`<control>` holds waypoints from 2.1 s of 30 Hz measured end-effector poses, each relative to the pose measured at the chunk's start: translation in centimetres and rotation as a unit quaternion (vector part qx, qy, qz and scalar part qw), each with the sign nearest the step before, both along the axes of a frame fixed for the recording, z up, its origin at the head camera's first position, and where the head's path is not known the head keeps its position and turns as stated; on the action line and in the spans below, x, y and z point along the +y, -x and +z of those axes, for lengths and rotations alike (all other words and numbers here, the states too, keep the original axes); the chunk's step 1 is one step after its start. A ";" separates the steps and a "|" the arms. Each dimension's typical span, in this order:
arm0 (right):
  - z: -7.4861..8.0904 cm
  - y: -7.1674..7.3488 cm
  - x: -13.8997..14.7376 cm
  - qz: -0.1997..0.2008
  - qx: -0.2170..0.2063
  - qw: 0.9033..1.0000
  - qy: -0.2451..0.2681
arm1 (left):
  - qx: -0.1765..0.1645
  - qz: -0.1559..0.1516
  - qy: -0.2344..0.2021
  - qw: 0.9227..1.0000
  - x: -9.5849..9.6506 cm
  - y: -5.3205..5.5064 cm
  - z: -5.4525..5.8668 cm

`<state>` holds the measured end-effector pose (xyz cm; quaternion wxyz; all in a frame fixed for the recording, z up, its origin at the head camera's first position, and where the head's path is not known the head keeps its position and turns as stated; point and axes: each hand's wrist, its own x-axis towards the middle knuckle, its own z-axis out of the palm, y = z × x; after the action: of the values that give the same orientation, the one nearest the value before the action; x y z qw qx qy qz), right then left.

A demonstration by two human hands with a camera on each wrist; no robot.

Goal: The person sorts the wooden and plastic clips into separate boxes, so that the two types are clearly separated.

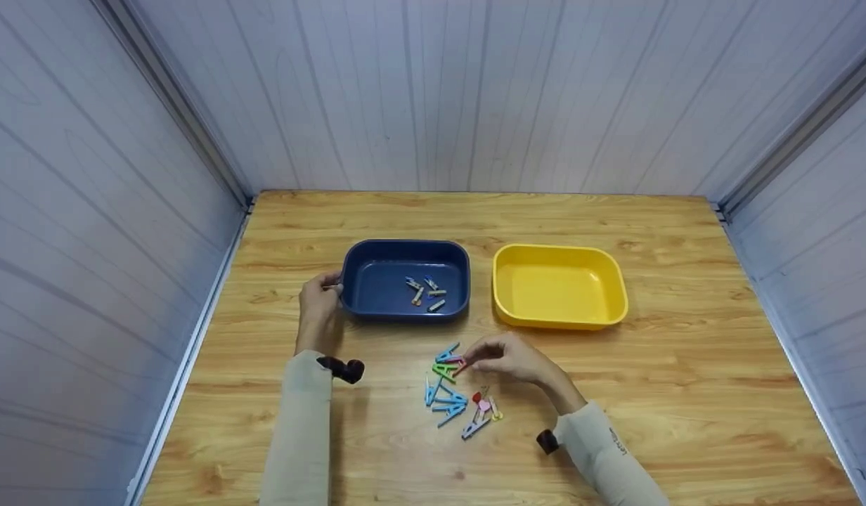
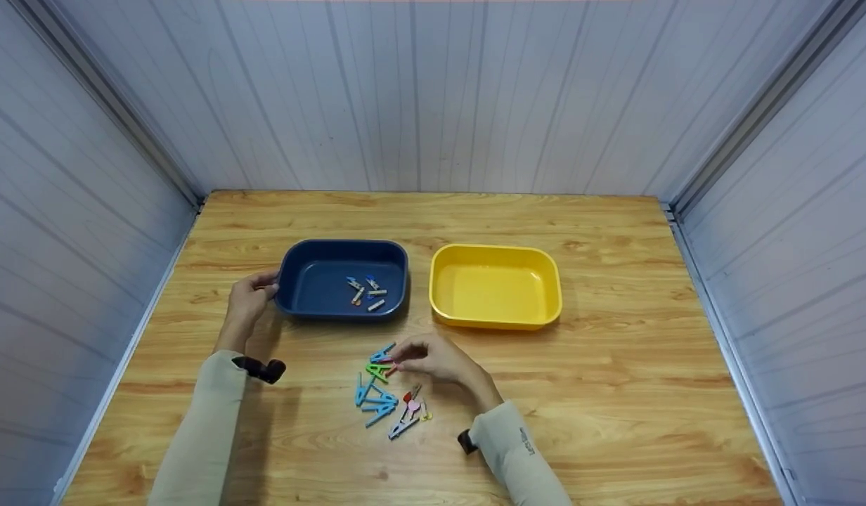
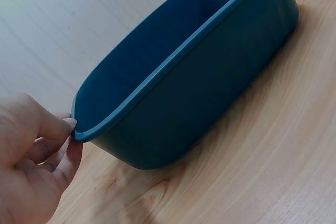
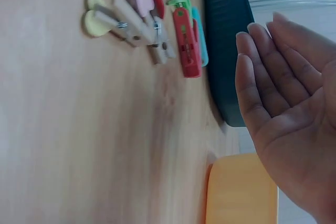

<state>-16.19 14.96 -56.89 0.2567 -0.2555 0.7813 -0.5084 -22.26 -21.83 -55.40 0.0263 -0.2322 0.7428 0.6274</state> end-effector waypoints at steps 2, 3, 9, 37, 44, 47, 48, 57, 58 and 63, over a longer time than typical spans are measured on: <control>-0.3 -0.2 0.1 0.011 -0.003 1.000 -0.004 | 0.001 0.002 -0.004 1.000 0.0 0.0 0.0; -0.4 -0.3 0.2 0.016 -0.006 1.000 -0.006 | 0.000 0.002 -0.006 1.000 0.0 0.0 0.0; -1.1 -1.0 0.5 0.031 -0.035 0.998 -0.033 | -0.001 0.010 -0.021 1.000 0.2 0.1 0.0; -2.1 -2.7 0.4 0.065 0.045 0.992 -0.095 | -0.015 0.016 -0.027 0.999 0.3 -0.1 0.1; -2.4 -2.7 0.3 0.055 0.071 0.992 -0.093 | -0.016 0.018 -0.039 0.999 0.4 -0.2 0.2; -2.5 -2.8 0.3 0.053 0.079 0.991 -0.091 | -0.017 0.019 -0.044 0.999 0.4 -0.3 0.3; -2.6 -2.8 0.3 0.054 0.083 0.991 -0.089 | -0.015 0.018 -0.039 0.999 0.3 -0.3 0.2; -2.8 -3.0 0.3 0.041 0.099 0.992 -0.072 | -0.004 0.016 0.001 1.000 0.3 0.0 -0.1; -2.8 -3.1 0.3 0.040 0.098 0.992 -0.072 | -0.003 0.015 -0.005 1.000 0.3 -0.1 0.0; -2.9 -3.1 0.3 0.034 0.095 0.992 -0.078 | -0.009 0.019 -0.025 0.999 0.3 -0.1 0.1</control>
<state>-13.07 15.27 -59.82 0.2174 -0.3083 0.8302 -0.4104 -22.12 -21.53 -55.29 0.0267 -0.2505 0.7225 0.6439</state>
